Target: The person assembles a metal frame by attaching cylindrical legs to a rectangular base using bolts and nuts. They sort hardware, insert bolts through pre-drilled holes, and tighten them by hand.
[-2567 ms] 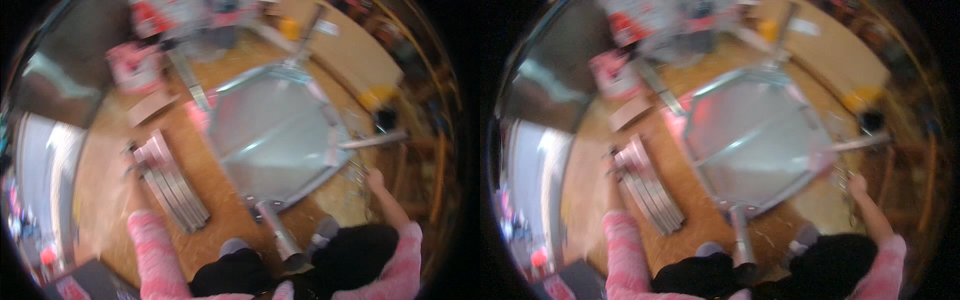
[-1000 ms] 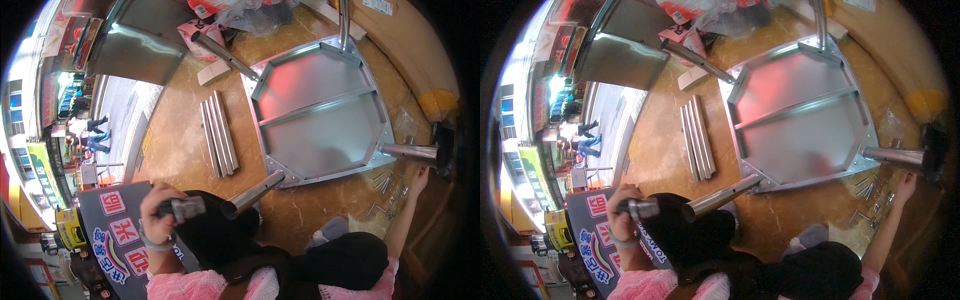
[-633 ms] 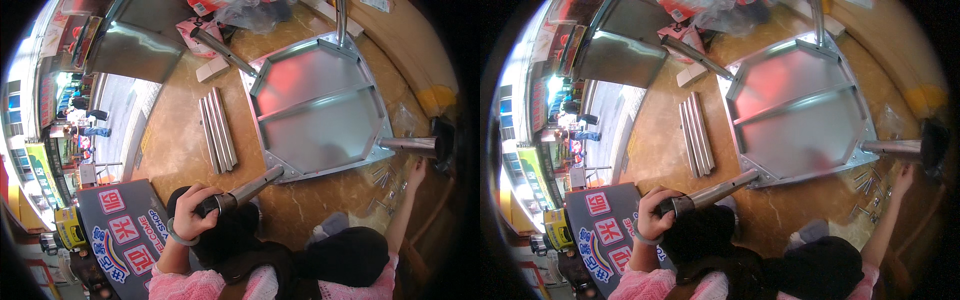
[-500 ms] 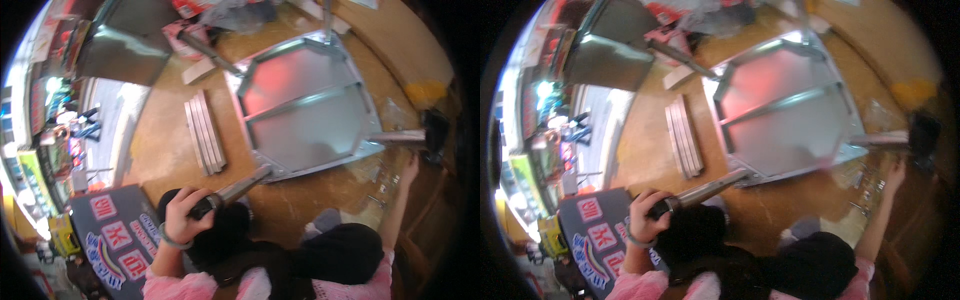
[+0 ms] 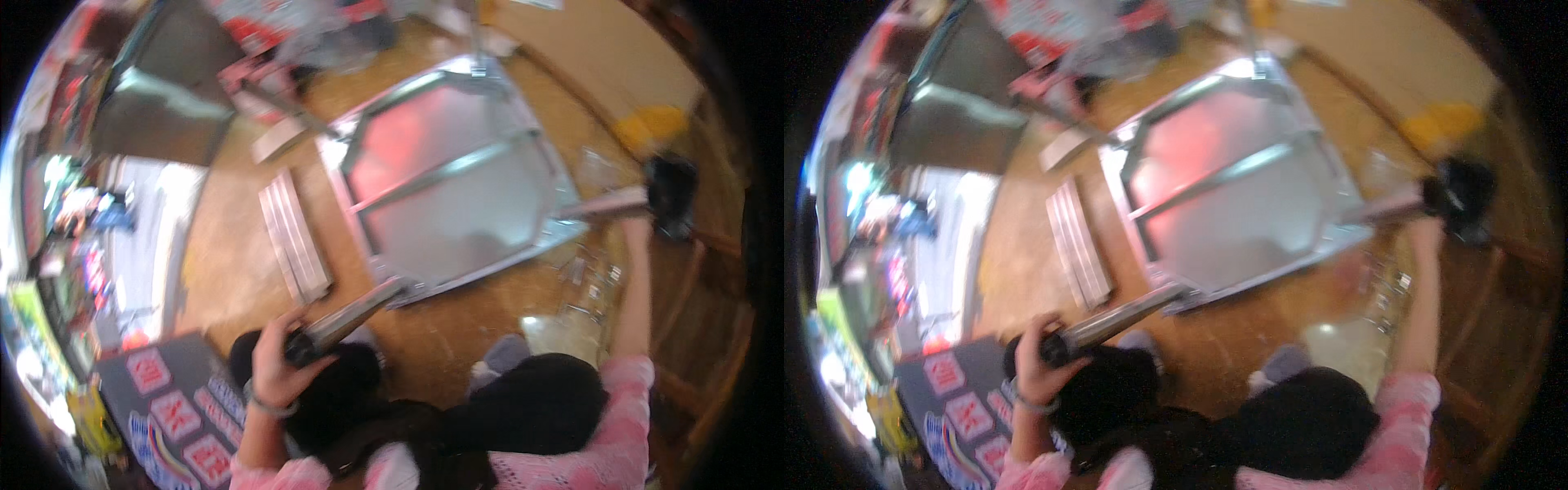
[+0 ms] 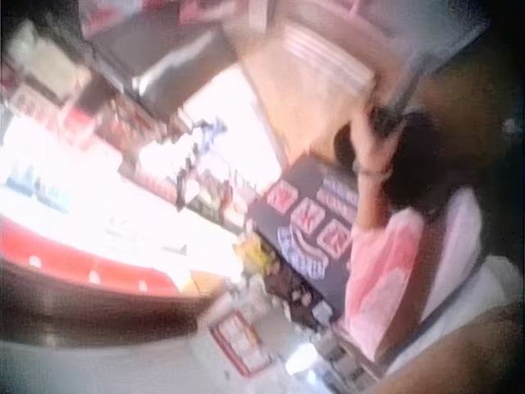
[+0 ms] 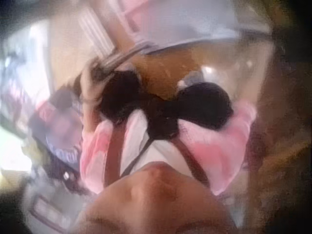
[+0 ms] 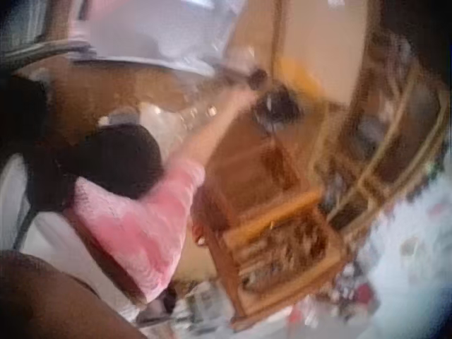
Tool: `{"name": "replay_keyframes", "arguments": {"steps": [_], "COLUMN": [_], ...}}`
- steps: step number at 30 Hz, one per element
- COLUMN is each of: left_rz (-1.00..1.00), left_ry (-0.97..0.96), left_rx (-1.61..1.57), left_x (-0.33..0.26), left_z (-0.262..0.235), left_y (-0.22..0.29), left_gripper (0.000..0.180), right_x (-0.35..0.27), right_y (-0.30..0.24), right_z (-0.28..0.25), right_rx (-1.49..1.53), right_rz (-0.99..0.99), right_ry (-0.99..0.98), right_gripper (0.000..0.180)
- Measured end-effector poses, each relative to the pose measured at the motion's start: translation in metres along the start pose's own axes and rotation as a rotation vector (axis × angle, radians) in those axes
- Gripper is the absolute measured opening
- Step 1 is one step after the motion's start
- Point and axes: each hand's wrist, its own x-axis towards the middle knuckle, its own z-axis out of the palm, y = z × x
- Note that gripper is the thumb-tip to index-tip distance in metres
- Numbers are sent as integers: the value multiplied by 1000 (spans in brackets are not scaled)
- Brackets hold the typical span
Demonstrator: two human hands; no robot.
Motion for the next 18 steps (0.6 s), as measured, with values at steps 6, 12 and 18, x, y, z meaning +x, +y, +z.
{"name": "replay_keyframes", "arguments": {"steps": [6,12,18], "left_rz": [159,201,257], "left_ry": [33,163,55], "left_rx": [-34,-13,-124], "left_x": [2,-4,-6], "left_z": [-4,15,12], "left_y": [-3,-7,-32], "left_gripper": [39,42,37], "right_x": [20,-25,-20], "right_y": [10,39,51], "right_z": [52,66,0], "right_rx": [344,-79,661], "right_rz": [-14,167,238], "right_ry": [355,375,164], "right_gripper": [34,29,39]}}
